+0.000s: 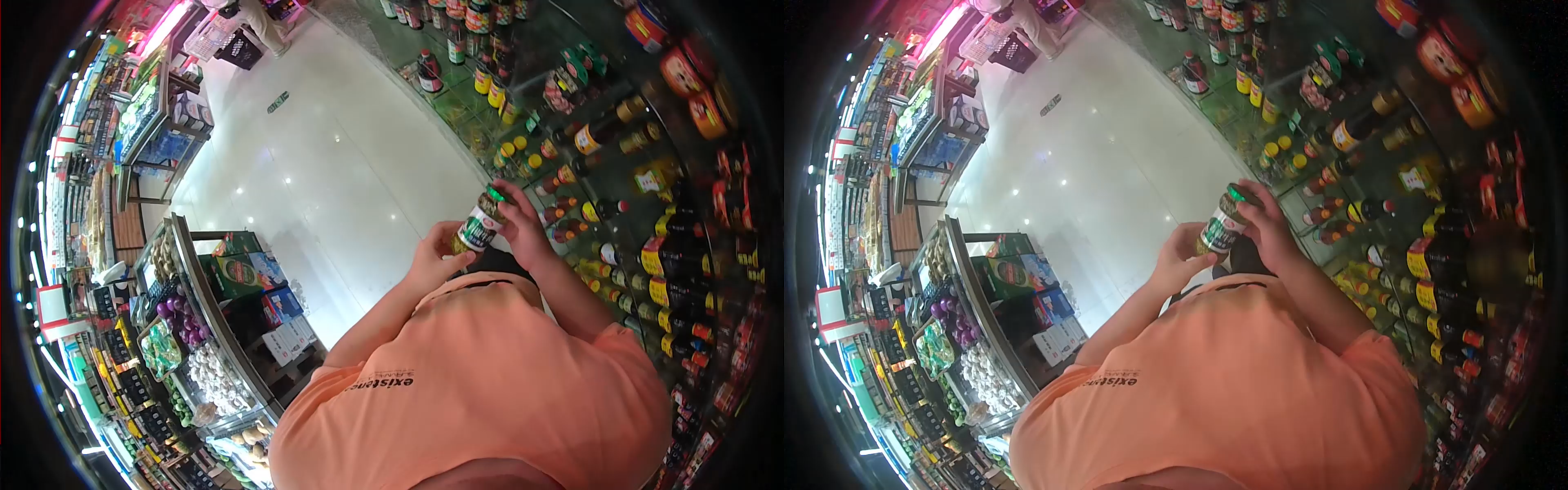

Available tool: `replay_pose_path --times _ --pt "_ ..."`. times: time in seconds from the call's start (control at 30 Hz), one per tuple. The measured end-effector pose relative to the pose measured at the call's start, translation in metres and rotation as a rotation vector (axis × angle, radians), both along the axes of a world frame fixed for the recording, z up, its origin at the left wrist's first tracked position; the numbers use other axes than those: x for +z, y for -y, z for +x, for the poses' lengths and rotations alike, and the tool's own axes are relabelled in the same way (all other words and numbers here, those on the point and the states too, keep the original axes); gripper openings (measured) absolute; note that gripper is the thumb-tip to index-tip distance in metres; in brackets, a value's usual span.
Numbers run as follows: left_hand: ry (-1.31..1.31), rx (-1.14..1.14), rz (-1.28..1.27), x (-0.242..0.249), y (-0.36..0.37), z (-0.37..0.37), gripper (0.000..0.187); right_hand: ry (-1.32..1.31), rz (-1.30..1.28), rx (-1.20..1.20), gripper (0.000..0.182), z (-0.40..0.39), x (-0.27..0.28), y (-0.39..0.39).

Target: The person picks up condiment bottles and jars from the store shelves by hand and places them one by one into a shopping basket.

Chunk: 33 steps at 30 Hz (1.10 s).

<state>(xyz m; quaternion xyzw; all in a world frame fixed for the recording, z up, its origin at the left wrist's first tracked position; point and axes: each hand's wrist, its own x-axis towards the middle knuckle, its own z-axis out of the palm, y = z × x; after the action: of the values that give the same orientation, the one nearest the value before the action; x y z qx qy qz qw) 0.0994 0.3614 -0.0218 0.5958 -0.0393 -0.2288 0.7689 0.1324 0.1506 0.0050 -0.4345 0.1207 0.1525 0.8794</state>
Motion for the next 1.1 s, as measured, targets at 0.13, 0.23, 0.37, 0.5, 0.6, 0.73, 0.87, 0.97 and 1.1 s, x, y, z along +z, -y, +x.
replay_pose_path --times 0.13,0.23,0.37,0.5,0.6,0.73,0.87,0.97,1.1 --pt "-0.056 -0.08 0.107 -0.014 -0.013 0.055 0.058 0.005 -0.116 0.011 0.046 0.048 -0.015 -0.013" --pt "0.129 -0.081 0.494 0.005 -0.016 0.106 0.062 0.163 -0.356 -0.012 0.052 0.093 -0.044 -0.027" --pt "0.677 0.044 0.872 0.017 -0.017 0.178 0.06 0.219 -0.452 0.059 0.062 0.159 -0.045 -0.051" --pt "0.649 0.07 0.964 0.032 -0.023 0.249 0.055 0.286 -0.492 0.107 0.064 0.23 -0.027 -0.058" --pt "0.65 0.077 1.003 0.05 -0.024 0.295 0.053 0.329 -0.526 0.123 0.064 0.274 -0.017 -0.06" --pt "0.673 0.025 1.005 0.058 -0.031 0.354 0.053 0.371 -0.645 0.056 0.06 0.322 -0.02 -0.067" --pt "0.688 0.032 0.903 0.029 -0.058 0.427 0.055 0.361 -0.315 0.096 0.059 0.378 -0.021 -0.067" --pt "0.512 0.055 0.614 0.02 -0.091 0.503 0.056 0.345 -0.42 0.066 0.056 0.415 -0.02 -0.074" --pt "0.302 0.298 0.207 0.002 -0.143 0.638 0.054 0.165 -0.626 0.159 0.044 0.45 -0.053 -0.082"
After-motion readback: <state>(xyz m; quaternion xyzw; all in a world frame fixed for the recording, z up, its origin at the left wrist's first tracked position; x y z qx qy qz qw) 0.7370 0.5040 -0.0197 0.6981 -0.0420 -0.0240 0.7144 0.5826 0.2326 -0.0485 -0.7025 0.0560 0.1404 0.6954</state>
